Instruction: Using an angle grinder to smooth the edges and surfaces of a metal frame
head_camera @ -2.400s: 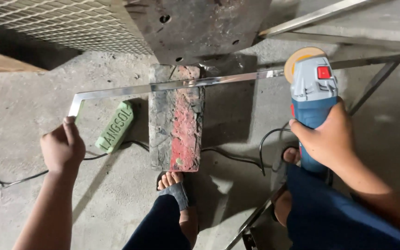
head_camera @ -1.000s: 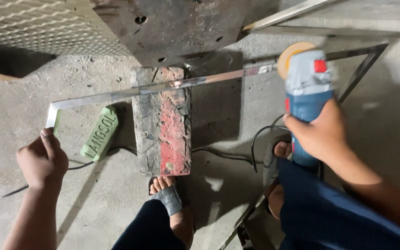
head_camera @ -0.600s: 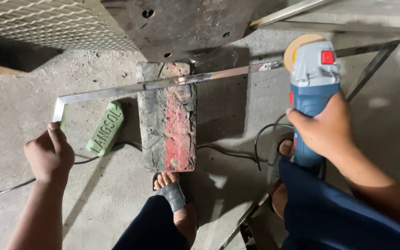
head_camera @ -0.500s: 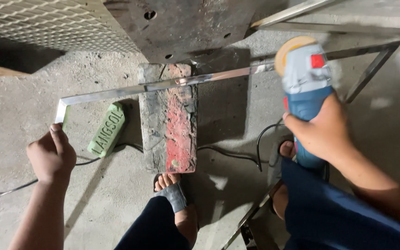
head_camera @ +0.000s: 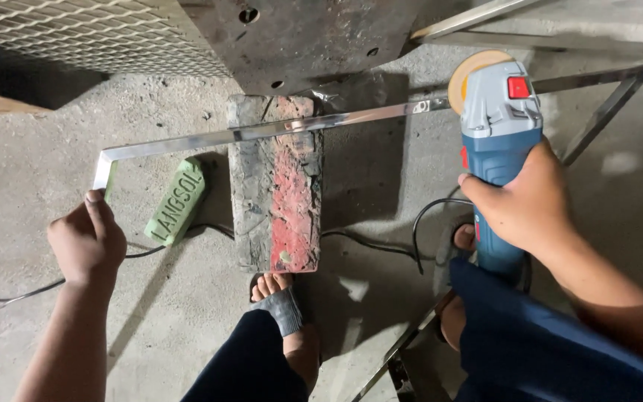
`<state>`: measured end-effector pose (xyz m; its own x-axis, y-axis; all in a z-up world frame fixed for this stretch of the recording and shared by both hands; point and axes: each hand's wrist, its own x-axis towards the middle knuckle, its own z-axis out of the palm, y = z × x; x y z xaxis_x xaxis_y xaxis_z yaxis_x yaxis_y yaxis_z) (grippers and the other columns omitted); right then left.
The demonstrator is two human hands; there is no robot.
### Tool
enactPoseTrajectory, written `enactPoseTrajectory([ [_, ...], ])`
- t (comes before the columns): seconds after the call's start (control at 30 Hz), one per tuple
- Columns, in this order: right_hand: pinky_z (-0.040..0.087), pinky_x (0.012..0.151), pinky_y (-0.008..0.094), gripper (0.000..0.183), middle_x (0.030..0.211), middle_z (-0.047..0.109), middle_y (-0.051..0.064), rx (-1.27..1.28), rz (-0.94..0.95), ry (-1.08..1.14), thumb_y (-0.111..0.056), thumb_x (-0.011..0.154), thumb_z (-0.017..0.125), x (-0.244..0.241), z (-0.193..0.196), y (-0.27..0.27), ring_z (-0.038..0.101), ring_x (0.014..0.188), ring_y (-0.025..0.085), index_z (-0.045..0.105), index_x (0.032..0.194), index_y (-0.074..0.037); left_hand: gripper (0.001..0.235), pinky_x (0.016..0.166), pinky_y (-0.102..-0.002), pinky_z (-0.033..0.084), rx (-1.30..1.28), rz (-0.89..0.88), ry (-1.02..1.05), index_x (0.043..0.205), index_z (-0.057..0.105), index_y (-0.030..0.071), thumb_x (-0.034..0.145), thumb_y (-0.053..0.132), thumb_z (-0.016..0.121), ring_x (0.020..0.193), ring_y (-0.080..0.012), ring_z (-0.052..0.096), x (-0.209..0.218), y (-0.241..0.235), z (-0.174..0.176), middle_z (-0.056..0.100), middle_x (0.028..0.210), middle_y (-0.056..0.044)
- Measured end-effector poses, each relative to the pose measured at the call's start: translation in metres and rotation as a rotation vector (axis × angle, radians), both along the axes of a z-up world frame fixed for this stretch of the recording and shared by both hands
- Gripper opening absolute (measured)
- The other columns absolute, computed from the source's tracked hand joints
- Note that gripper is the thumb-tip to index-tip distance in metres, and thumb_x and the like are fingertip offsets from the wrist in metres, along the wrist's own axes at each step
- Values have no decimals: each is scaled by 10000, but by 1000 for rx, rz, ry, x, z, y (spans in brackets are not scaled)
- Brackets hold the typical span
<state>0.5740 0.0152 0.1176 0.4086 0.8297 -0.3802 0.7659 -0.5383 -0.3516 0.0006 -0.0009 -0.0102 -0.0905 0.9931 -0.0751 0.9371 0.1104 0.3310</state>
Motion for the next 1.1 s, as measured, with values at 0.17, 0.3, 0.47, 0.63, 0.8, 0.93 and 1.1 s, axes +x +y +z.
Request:
enactPoseTrajectory([
  [0.17,528,738,484,616,1057,723,199,-90,7,-44,-378,695,838,-15,6,1,694,934,382,625,1164,-40,692,476,-380,190,-2,-17,39,659,522,52,1241,324,264,407,-228,302,-3,1,-4,335,489,-68],
  [0.3,512,735,511,611,1086,695,216,17,53,-63,-346,734,835,-6,-2,1,669,967,425,597,1186,-11,698,473,-374,170,8,-37,18,633,475,54,1236,323,251,401,-224,278,0,2,1,327,485,-69],
  [0.47,527,739,519,643,1088,714,244,-76,42,-111,-400,700,836,-10,0,-3,679,978,455,623,1181,-30,693,470,-354,166,13,-34,19,645,510,62,1234,327,258,403,-196,267,-1,3,-2,327,483,-44],
  [0.63,514,792,527,661,1172,672,225,-44,2,-62,-360,740,825,-14,5,1,649,1054,445,582,1262,-36,672,479,-378,174,-10,-29,25,644,473,55,1233,300,263,411,-220,259,-3,-1,-2,329,490,-68],
  [0.8,526,782,494,717,1150,703,220,-123,47,-69,-390,706,812,-23,8,2,662,1033,438,576,1281,-33,661,480,-378,189,4,-27,37,644,472,54,1228,299,285,414,-223,282,-6,-1,-6,334,494,-71],
  [0.93,528,721,527,636,1064,709,236,-73,24,-114,-420,732,837,-16,0,-2,683,962,443,603,1164,-17,680,483,-381,162,25,-25,-28,614,423,60,1224,324,281,416,-207,250,2,-1,5,300,489,-56],
  [1.1,525,766,514,698,1111,702,244,-145,16,-99,-389,696,833,-21,7,-5,666,1005,455,575,1232,-25,646,493,-404,185,9,1,-12,648,461,55,1219,318,310,432,-231,287,-2,-2,0,330,502,-77],
])
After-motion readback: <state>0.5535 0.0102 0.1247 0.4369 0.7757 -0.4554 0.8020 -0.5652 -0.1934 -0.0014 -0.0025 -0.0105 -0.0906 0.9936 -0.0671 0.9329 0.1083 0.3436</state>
